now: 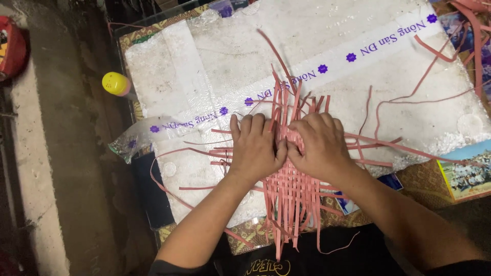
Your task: The person weaves pink plastic strips by hand on a white foam board, interlacing them in an over-under pattern to form a flat woven mat. The person occasionally reaches for additional strips from a pile on the table and continues weaving.
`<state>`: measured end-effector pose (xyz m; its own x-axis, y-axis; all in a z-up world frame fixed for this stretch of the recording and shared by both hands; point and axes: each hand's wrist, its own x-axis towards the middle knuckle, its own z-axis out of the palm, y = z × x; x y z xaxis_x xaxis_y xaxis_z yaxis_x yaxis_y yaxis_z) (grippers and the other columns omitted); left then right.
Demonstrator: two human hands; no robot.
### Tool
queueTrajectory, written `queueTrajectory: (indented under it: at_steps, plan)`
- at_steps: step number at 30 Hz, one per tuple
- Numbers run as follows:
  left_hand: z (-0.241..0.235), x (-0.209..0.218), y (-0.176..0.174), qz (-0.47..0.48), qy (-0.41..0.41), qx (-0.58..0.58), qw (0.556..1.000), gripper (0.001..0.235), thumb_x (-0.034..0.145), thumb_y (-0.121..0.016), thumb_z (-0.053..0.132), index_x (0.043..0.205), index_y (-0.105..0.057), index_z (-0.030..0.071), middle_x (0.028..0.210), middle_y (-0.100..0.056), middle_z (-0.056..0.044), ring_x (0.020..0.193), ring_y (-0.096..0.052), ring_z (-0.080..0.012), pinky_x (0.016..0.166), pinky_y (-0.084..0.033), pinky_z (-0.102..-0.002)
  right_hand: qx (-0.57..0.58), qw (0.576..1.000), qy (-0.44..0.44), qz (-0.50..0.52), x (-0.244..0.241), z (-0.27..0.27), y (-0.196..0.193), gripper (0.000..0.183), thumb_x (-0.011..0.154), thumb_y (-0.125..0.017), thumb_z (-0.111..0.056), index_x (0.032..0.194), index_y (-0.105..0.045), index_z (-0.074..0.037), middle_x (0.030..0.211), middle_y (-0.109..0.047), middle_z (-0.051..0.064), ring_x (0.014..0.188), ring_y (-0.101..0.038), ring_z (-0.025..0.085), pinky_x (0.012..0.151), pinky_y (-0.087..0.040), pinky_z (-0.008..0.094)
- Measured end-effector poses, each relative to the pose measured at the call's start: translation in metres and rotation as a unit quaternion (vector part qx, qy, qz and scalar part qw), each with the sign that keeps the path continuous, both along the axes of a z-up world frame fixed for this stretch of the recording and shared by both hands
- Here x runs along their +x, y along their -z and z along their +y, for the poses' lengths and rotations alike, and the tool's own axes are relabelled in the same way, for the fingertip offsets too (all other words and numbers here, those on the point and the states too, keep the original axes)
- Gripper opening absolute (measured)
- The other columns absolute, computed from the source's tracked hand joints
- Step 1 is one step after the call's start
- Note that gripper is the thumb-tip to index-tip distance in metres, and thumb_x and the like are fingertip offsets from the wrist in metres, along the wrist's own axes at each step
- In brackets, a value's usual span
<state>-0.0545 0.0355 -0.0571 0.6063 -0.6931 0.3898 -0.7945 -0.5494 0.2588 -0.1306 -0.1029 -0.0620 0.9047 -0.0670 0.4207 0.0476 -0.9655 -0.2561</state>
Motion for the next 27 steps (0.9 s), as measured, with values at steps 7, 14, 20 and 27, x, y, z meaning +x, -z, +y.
queueTrajectory:
  at_steps: [7,14,20,27]
  plan:
    - [0.000,0.003,-0.001,0.063,0.018,0.050,0.997,0.036,0.070,-0.048,0.035,0.087,-0.048,0.003,0.085,-0.041,-0.011,0.091,-0.039,-0.0315,0.091,-0.014,-0.056,0.010,0.998,0.030,0.053,0.005,0.008,-0.011,0.038,0.054,-0.061,-0.025,0.090,-0.055,-0.014,0.075,-0.045,0.003,0.074,-0.049,0.026,0.059,-0.039,0.038]
    - [-0.001,0.005,-0.009,0.105,0.028,0.082,0.991,0.035,0.076,-0.042,0.034,0.086,-0.046,0.001,0.084,-0.039,-0.012,0.091,-0.036,-0.0330,0.091,-0.011,-0.056,0.054,0.994,0.037,0.087,0.013,0.003,-0.007,0.037,0.049,-0.063,-0.026,0.084,-0.055,-0.017,0.073,-0.046,0.002,0.075,-0.050,0.025,0.061,-0.039,0.038]
    - [-0.002,0.005,-0.006,0.090,0.032,0.077,0.992,0.032,0.075,-0.040,0.033,0.084,-0.045,0.003,0.080,-0.037,-0.010,0.089,-0.038,-0.0321,0.091,-0.014,-0.057,0.073,0.993,0.033,0.086,0.011,0.002,-0.003,0.034,0.049,-0.063,-0.025,0.082,-0.055,-0.019,0.071,-0.047,0.002,0.074,-0.050,0.025,0.063,-0.039,0.038]
    - [0.001,0.001,0.000,-0.013,0.027,0.022,0.999,0.029,0.070,-0.043,0.032,0.083,-0.046,0.006,0.075,-0.037,-0.009,0.083,-0.041,-0.0293,0.089,-0.018,-0.055,0.107,0.994,-0.005,0.020,-0.002,0.000,0.002,0.029,0.058,-0.063,-0.022,0.086,-0.057,-0.017,0.074,-0.047,0.001,0.075,-0.049,0.024,0.065,-0.038,0.035]
